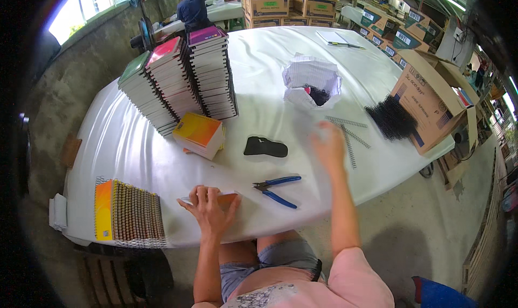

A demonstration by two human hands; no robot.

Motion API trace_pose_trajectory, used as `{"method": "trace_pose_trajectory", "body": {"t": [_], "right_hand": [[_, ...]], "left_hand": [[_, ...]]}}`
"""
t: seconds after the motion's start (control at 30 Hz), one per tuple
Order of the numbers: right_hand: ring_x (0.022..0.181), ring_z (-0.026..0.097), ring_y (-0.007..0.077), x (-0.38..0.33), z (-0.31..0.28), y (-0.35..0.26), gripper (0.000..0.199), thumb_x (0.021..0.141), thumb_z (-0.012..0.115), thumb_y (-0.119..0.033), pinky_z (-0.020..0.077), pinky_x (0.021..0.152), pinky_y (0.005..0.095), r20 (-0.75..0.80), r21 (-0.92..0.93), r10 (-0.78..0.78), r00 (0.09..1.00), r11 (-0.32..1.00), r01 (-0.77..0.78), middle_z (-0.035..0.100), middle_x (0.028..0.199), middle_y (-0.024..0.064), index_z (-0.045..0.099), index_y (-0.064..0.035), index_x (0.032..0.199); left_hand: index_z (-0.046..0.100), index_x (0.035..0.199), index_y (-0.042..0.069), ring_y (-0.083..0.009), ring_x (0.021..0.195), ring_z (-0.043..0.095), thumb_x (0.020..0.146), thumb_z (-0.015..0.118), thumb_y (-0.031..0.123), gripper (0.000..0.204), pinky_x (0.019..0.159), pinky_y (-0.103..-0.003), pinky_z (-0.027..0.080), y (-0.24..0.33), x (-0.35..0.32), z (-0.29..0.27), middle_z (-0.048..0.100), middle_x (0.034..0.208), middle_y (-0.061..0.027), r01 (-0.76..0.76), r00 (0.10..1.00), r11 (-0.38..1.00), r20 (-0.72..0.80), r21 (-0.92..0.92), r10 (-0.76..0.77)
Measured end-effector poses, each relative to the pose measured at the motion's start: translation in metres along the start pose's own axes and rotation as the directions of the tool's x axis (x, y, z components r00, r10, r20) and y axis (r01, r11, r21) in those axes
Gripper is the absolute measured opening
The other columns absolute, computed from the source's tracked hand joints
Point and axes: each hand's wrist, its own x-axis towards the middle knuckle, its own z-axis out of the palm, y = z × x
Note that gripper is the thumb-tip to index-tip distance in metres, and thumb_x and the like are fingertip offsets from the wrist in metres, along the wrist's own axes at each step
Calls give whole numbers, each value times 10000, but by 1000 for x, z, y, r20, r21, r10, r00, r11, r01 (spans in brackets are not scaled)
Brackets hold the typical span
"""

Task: The person binds wire-bound notebooks by aligning a spiral binding through the paper holes and then using pliers to trim and secure the end of the wire. They handle one notebook at a time from a stack, manipulate the spiral, cut the excess wire, and place the finished notebook back into a stack.

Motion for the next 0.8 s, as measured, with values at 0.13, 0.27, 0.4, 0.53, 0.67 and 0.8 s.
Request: {"method": "trace_pose_trajectory", "body": {"t": [0.13, 0.27, 0.4, 0.53, 0.67, 0.8], "right_hand": [[975, 567, 312, 31, -9, 78, 305, 748, 688, -242, 429, 841, 430, -144, -412, 91, 985, 900, -144, 616, 992, 160, 608, -99, 1005], [922, 577, 357, 51, -5, 89, 281, 790, 612, -142, 434, 811, 432, 263, -484, 113, 958, 875, 30, 632, 976, 154, 607, -102, 1069], [867, 574, 350, 56, -17, 87, 398, 788, 528, -20, 436, 795, 396, 280, -525, -184, 942, 792, 311, 613, 949, 147, 569, -94, 1176], [828, 556, 338, 31, -32, 1, 449, 794, 484, 12, 437, 780, 369, 156, -286, -321, 934, 891, 354, 558, 899, 142, 536, -96, 1227], [831, 541, 295, -21, -12, -97, 416, 826, 506, -50, 432, 737, 358, 556, 229, -266, 787, 960, 163, 511, 870, 129, 531, -114, 1236], [820, 546, 264, -48, 39, -90, 321, 815, 573, -112, 433, 692, 365, 583, 149, -373, 721, 922, 357, 542, 853, 99, 590, -106, 1136]], "left_hand": [[531, 796, 119, -302, 973, 455, 569, 778, 435, 461, 906, -613, 239, 1, 2, 12, 493, 923, -44, 57, 995, 998, -89, 30, -54], [518, 737, 128, -287, 945, 453, 541, 784, 406, 432, 853, -537, 280, 0, 6, 6, 495, 920, -43, 56, 986, 998, -157, 32, -51], [517, 693, 138, -268, 930, 454, 517, 783, 381, 401, 825, -504, 290, 0, 4, 4, 499, 900, -30, 41, 981, 999, -191, -7, -41], [521, 673, 143, -256, 913, 461, 506, 777, 402, 401, 814, -503, 292, -3, 1, 4, 505, 860, -1, 23, 990, 1000, -140, -7, -24], [518, 666, 142, -247, 894, 461, 525, 764, 408, 389, 791, -504, 290, -9, -7, -5, 501, 830, 4, 40, 982, 999, -185, 29, -33], [515, 665, 136, -232, 895, 465, 531, 765, 416, 398, 770, -479, 289, -7, -4, -1, 506, 836, -7, 22, 989, 1000, -149, -22, -25]]}}
